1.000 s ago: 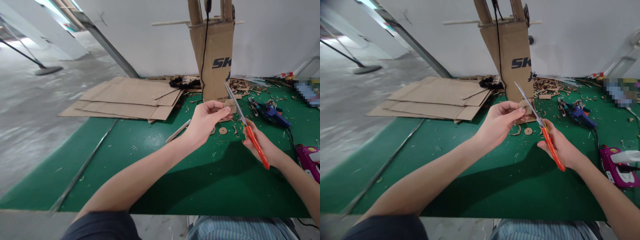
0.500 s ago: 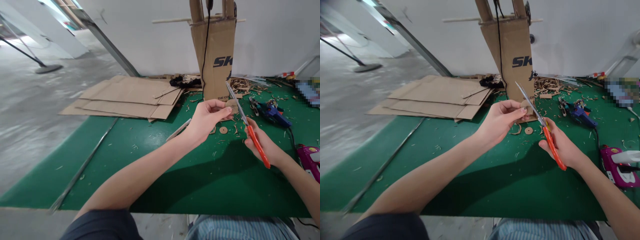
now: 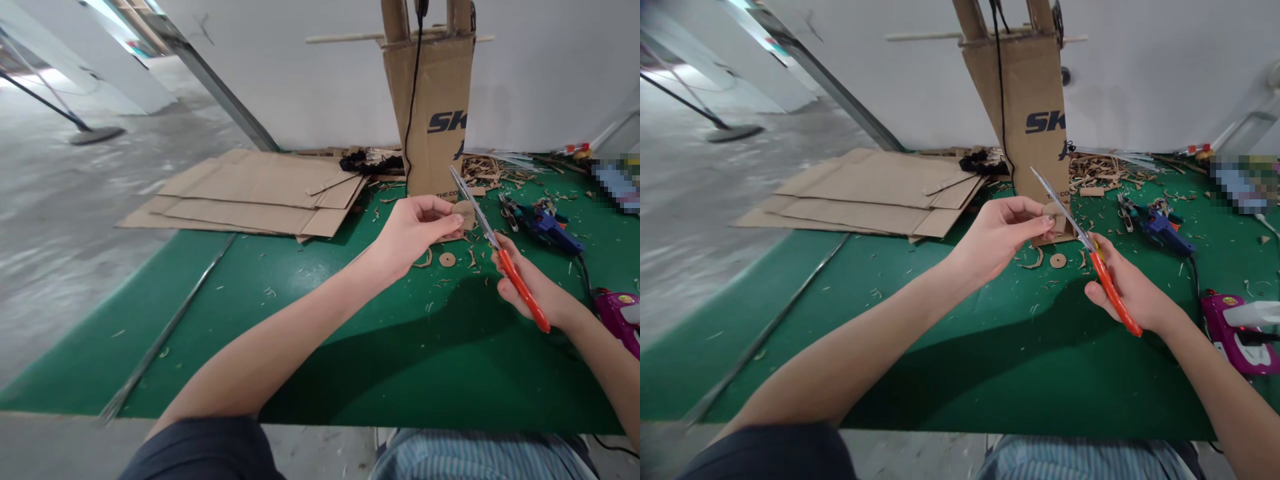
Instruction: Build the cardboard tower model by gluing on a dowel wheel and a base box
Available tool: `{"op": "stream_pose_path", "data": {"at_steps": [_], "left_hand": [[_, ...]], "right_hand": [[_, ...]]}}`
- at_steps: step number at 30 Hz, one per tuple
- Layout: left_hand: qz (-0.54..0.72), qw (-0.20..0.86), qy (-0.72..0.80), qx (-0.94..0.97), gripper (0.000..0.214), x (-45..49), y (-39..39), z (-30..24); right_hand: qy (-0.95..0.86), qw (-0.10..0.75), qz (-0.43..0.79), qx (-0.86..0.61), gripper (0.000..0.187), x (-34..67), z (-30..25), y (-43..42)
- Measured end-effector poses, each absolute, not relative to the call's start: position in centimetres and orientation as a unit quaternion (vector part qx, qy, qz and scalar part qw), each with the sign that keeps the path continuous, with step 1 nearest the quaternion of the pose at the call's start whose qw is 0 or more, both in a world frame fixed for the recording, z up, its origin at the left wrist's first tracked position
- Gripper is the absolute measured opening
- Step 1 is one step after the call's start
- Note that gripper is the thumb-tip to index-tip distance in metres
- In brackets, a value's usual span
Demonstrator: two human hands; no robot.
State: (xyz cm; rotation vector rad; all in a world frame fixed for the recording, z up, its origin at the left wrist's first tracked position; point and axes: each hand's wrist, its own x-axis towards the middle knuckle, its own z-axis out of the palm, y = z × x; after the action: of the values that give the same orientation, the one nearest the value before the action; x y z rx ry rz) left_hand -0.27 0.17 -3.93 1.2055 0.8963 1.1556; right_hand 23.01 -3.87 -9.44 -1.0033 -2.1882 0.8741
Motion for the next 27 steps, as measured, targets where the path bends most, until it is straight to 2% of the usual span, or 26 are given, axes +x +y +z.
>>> {"op": "stream_pose_path", "data": {"at_steps": [14, 21, 27], "left_hand": [[0.450, 0.534, 0.415, 0.583, 0.006, -1.1, 0.5, -3.1], [0.500, 0.512, 0.402, 0.571, 0.018, -0.9, 1.1, -4.0], [0.509, 0.460, 0.402, 0.606, 0.016, -0.9, 0.8, -4.2]], "right_hand": [[-0.817, 0.220, 0.310, -0.433, 0.064, 23.5, -9.4, -3.4], [-0.822, 0.259, 0.287, -0.419, 0.068, 23.1, -9.4, -3.5], [-0.809, 0.254, 0.325, -0.418, 0.076, 23.2, -9.8, -3.9]]}}
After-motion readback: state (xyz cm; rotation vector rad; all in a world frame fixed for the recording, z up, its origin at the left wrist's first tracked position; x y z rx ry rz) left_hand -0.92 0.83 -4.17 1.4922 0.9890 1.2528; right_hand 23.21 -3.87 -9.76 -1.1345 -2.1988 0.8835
